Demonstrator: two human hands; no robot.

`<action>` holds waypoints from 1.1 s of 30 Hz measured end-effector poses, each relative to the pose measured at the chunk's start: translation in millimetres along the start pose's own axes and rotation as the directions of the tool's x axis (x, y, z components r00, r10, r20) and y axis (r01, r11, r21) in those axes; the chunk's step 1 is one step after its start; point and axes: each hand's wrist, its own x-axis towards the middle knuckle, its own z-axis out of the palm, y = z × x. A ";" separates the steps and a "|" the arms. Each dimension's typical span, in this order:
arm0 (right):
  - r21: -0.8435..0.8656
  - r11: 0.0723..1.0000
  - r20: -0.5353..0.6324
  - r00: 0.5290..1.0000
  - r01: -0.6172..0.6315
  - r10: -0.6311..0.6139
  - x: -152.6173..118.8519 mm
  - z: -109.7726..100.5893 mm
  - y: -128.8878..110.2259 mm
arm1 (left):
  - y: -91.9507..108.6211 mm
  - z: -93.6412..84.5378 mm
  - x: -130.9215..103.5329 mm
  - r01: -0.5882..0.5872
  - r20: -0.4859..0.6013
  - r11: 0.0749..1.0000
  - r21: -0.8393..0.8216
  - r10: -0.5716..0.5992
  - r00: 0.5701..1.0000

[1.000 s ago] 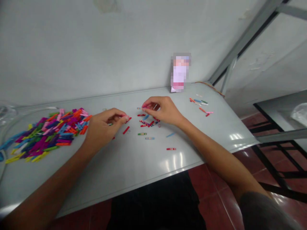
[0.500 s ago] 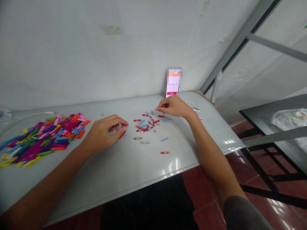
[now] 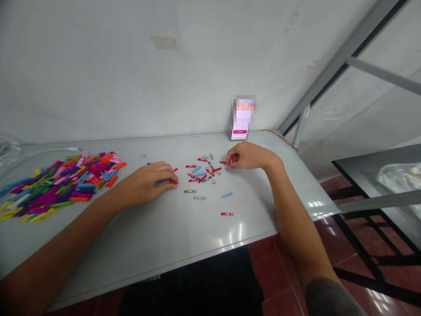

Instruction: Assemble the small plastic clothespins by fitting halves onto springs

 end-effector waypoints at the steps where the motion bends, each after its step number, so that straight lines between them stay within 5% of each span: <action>1: 0.007 1.000 0.016 1.000 -0.008 0.007 -0.6 -0.7 1.6 | -1.5 1.5 0.1 -0.001 -0.018 1.000 0.000 0.001 1.000; 10: 0.053 0.998 0.037 0.999 0.014 -0.016 5.6 5.8 4.8 | 6.4 4.7 0.9 -0.002 -0.204 1.000 0.019 0.006 0.979; 14: 0.210 0.969 -0.098 0.989 0.131 -0.112 5.6 8.0 -7.5 | 22.8 3.5 3.4 0.077 -0.330 0.990 -0.121 -0.113 0.937; 18: 0.620 0.723 -0.297 0.944 0.305 -0.143 10.6 30.9 -43.1 | 42.9 8.6 3.2 0.095 -0.376 0.878 -0.469 -0.296 0.878; 21: 0.725 0.552 -0.396 0.906 0.411 -0.154 15.3 57.0 -72.0 | 56.7 14.4 1.6 0.033 -0.371 0.757 -0.653 -0.357 0.857; 24: 0.758 0.399 -0.508 0.851 0.517 -0.138 20.0 79.7 -93.3 | 67.9 16.9 -0.2 -0.087 -0.416 0.697 -0.712 -0.319 0.851; 27: 0.792 0.234 -0.539 0.826 0.564 -0.165 23.8 92.7 -104.4 | 75.6 14.6 -1.5 -0.159 -0.501 0.744 -0.649 -0.261 0.825; 30: 0.819 0.187 -0.515 0.839 0.542 -0.179 24.4 96.0 -106.8 | 80.2 11.1 -2.8 -0.172 -0.528 0.783 -0.598 -0.223 0.819; 33: 0.786 0.258 -0.529 0.827 0.562 -0.191 20.9 92.3 -104.9 | 82.8 9.4 -3.9 -0.148 -0.526 0.803 -0.577 -0.227 0.820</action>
